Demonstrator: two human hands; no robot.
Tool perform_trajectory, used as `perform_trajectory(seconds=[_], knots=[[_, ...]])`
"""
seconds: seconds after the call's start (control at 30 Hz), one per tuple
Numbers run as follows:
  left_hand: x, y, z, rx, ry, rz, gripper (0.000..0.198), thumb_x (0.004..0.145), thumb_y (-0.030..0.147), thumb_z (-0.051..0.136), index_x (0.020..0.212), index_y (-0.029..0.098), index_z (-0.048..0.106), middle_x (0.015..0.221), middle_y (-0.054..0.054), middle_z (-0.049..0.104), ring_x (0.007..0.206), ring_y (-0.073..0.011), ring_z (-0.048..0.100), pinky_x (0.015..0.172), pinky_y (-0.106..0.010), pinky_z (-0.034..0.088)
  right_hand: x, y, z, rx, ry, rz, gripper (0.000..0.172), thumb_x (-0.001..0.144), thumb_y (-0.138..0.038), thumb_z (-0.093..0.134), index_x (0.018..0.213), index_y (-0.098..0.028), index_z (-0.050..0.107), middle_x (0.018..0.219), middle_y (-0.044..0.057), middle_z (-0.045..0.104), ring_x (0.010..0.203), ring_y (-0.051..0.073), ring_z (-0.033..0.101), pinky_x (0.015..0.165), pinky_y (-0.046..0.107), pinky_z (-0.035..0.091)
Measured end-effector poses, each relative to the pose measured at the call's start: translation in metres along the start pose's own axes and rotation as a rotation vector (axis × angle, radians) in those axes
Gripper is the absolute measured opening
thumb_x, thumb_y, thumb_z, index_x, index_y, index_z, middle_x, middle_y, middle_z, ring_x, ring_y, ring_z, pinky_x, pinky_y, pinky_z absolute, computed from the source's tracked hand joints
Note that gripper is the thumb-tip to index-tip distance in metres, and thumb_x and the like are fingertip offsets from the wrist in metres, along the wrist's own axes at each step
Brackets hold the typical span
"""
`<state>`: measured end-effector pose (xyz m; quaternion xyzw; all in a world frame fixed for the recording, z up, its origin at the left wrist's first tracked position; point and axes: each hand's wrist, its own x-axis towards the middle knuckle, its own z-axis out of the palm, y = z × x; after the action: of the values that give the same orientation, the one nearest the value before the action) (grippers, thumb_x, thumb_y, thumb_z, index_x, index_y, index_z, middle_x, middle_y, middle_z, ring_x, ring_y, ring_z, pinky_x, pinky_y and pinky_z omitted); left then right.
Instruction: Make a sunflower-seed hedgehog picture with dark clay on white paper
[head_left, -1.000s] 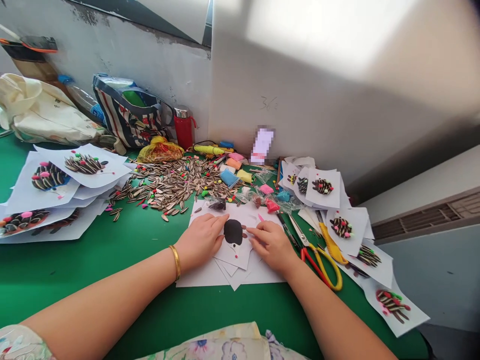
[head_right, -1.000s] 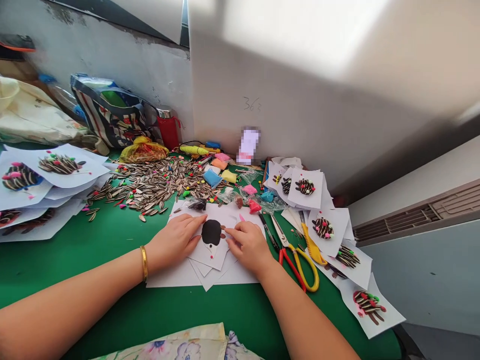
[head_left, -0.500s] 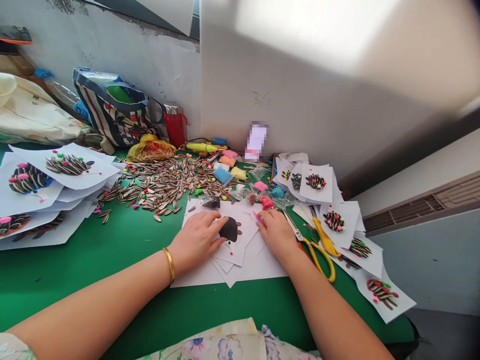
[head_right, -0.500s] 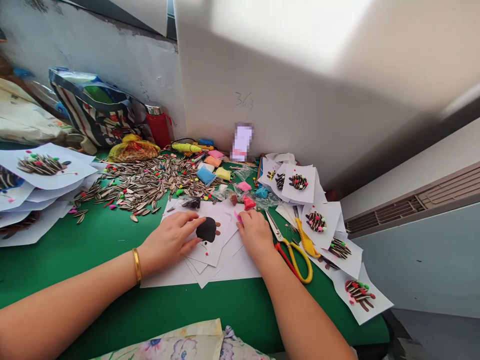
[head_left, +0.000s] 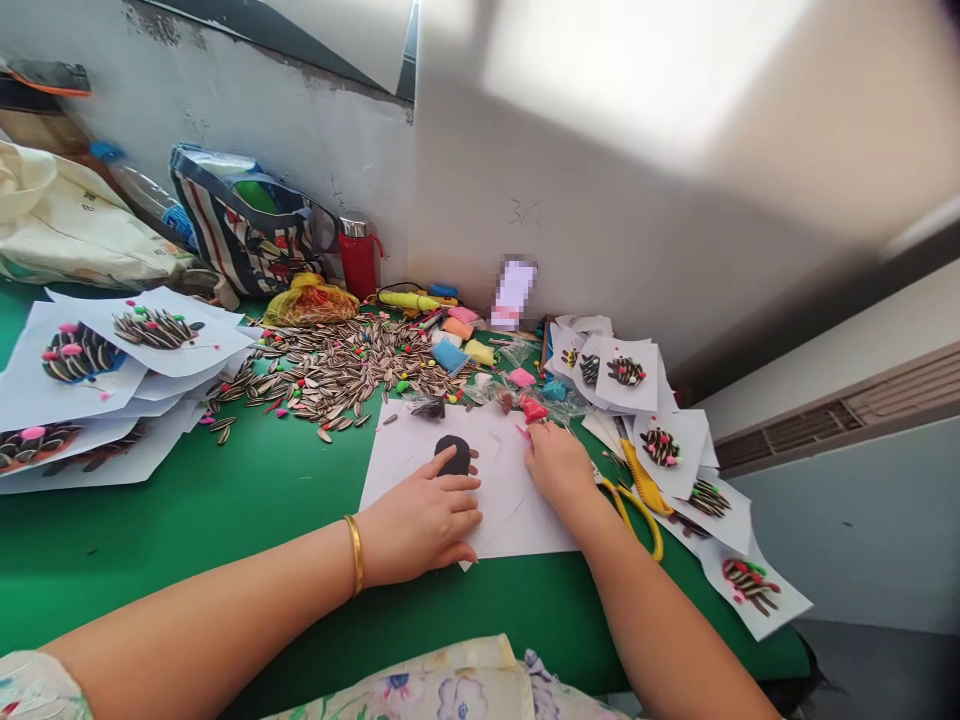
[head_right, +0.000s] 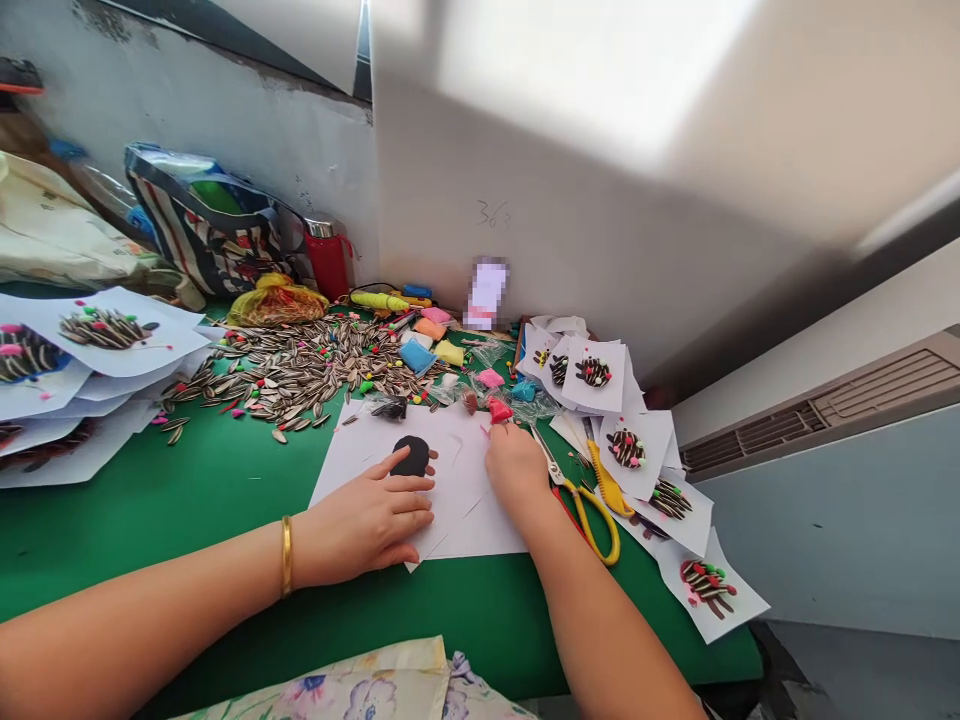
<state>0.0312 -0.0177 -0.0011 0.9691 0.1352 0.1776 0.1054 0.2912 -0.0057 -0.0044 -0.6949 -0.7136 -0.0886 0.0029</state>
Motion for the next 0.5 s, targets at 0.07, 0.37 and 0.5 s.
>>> perform_trajectory(seconds=[0.07,0.37,0.5], knots=[[0.000,-0.001,-0.003,-0.008,0.012,-0.005,0.027,0.091,0.042,0.060,0.107,0.023,0.069,0.099,-0.006,0.074,0.117,-0.0224,0.061,0.121,-0.051,0.013,-0.001,0.002,-0.006,0.031,0.017,-0.013,0.014,0.086,-0.012,0.055,0.094,-0.016,0.064,0.093,0.011,0.068,0.084,0.023,0.061,0.069,0.031,0.037],[0.000,-0.002,-0.002,0.017,-0.033,-0.072,0.042,0.090,0.049,0.059,0.119,0.019,0.064,0.124,-0.011,0.066,0.131,-0.0288,0.048,0.121,-0.054,0.008,-0.003,-0.020,-0.035,0.260,0.072,-0.227,0.019,0.099,-0.023,0.045,0.095,-0.021,0.064,0.079,0.003,0.066,0.073,0.017,0.058,0.063,0.028,0.032],[-0.001,-0.004,0.001,0.001,-0.057,-0.090,0.044,0.091,0.049,0.057,0.122,0.019,0.062,0.128,-0.010,0.065,0.134,-0.0281,0.045,0.121,-0.053,0.003,0.000,-0.026,-0.012,0.295,0.107,-0.307,0.024,0.099,-0.022,0.045,0.110,-0.020,0.067,0.090,0.007,0.066,0.086,0.020,0.058,0.074,0.029,0.035]])
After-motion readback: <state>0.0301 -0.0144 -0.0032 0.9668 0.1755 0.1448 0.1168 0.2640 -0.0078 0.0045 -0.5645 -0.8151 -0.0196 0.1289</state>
